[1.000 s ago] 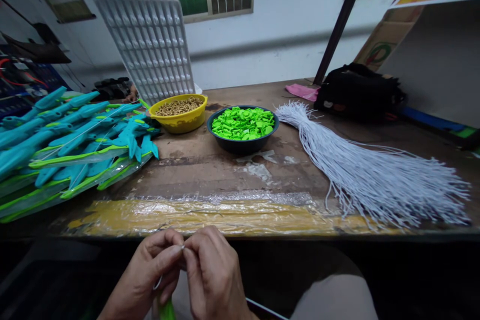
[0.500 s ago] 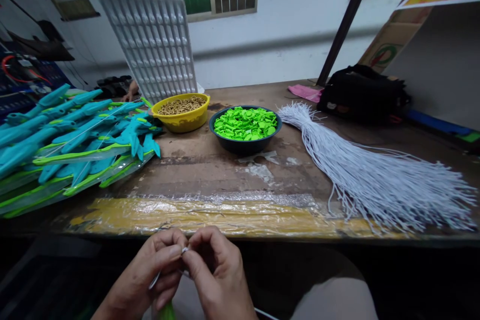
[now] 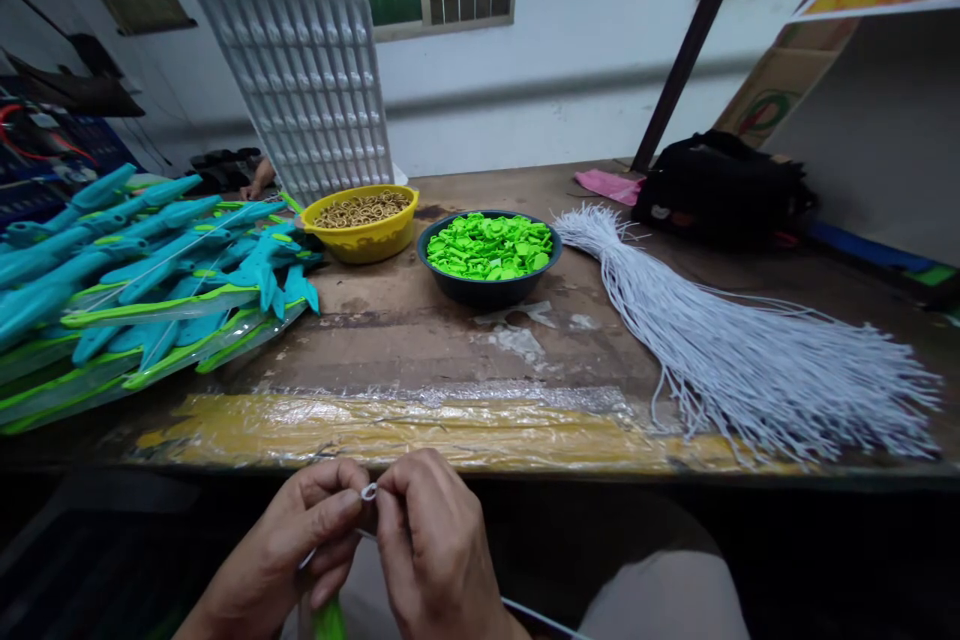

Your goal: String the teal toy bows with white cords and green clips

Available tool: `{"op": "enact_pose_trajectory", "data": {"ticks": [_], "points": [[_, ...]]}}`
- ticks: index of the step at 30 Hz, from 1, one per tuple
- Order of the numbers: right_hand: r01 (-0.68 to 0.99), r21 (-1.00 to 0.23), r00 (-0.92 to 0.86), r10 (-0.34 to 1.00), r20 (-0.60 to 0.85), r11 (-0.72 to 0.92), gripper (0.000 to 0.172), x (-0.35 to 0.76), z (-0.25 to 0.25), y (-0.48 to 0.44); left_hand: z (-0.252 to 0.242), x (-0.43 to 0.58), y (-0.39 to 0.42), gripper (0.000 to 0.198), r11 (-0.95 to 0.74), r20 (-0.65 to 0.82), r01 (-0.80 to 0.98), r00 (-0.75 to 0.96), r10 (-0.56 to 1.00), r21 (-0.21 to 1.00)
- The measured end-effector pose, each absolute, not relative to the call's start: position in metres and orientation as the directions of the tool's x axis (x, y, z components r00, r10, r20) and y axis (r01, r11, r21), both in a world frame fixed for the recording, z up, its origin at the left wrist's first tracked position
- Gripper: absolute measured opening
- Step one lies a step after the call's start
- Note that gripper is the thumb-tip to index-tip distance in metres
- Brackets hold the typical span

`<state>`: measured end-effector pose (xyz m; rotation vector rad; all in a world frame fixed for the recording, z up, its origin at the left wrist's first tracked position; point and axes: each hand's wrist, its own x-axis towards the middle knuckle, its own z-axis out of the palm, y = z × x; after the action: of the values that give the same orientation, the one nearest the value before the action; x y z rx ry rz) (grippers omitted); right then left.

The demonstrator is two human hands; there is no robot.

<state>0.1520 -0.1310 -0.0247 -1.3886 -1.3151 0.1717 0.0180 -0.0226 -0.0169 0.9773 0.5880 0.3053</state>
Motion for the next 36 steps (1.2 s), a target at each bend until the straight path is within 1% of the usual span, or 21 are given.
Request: {"op": "enact_pose_trajectory", "data": {"ticks": [4,9,11,13,15,16,19,22,24,27,30,33,36], "points": [[0.574,-0.763,0.393,0.718,0.574,0.296,0.017,0.151,-0.02,-0.13,-0.017,0.017,-0.025,0.034,0.56,-0.336,0.001,0.801,0.495,0.829],[0.497,-0.823,0.418,0.755,0.506,0.277,0.016,0.153,-0.012,-0.132,-0.014,0.019,-0.026,0.035,0.558,-0.336,-0.006,0.793,0.509,0.83],[0.478,-0.826,0.381,0.776,0.502,0.3,0.013,0.154,-0.008,-0.132,-0.014,0.02,-0.026,0.037,0.543,-0.334,0.003,0.791,0.512,0.84],[0.47,-0.82,0.318,0.803,0.504,0.328,0.018,0.156,-0.005,-0.132,-0.015,0.02,-0.025,0.038,0.515,-0.322,0.013,0.794,0.516,0.857],[0.469,-0.815,0.26,0.828,0.497,0.341,0.016,0.158,-0.003,-0.13,-0.016,0.02,-0.025,0.04,0.486,-0.312,0.025,0.796,0.519,0.874],[0.476,-0.81,0.242,0.834,0.496,0.343,0.013,0.159,-0.002,-0.129,-0.016,0.02,-0.025,0.041,0.473,-0.307,0.031,0.797,0.52,0.88],[0.537,-0.782,0.202,0.851,0.484,0.317,0.019,0.165,-0.002,-0.127,-0.016,0.019,-0.025,0.042,0.439,-0.301,0.051,0.798,0.522,0.897],[0.665,-0.7,0.118,0.889,0.442,0.259,0.02,0.175,0.004,-0.129,-0.013,0.018,-0.025,0.041,0.395,-0.302,0.077,0.779,0.549,0.915],[0.762,-0.605,0.032,0.919,0.392,0.231,0.019,0.183,0.014,-0.134,-0.008,0.017,-0.025,0.041,0.355,-0.297,0.098,0.768,0.567,0.93],[0.869,-0.448,-0.098,0.96,0.261,0.211,0.022,0.194,0.032,-0.142,-0.001,0.015,-0.024,0.038,0.281,-0.278,0.129,0.757,0.592,0.951],[0.91,-0.347,-0.186,0.971,0.148,0.227,0.022,0.201,0.044,-0.144,0.006,0.014,-0.024,0.032,0.246,-0.273,0.15,0.743,0.611,0.958],[0.916,-0.31,-0.238,0.967,0.094,0.255,0.02,0.201,0.048,-0.143,0.009,0.014,-0.024,0.029,0.242,-0.27,0.15,0.746,0.609,0.959],[0.935,-0.24,-0.252,0.965,0.068,0.261,0.018,0.196,0.048,-0.14,0.011,0.012,-0.022,0.029,0.234,-0.26,0.143,0.746,0.613,0.962]]}}
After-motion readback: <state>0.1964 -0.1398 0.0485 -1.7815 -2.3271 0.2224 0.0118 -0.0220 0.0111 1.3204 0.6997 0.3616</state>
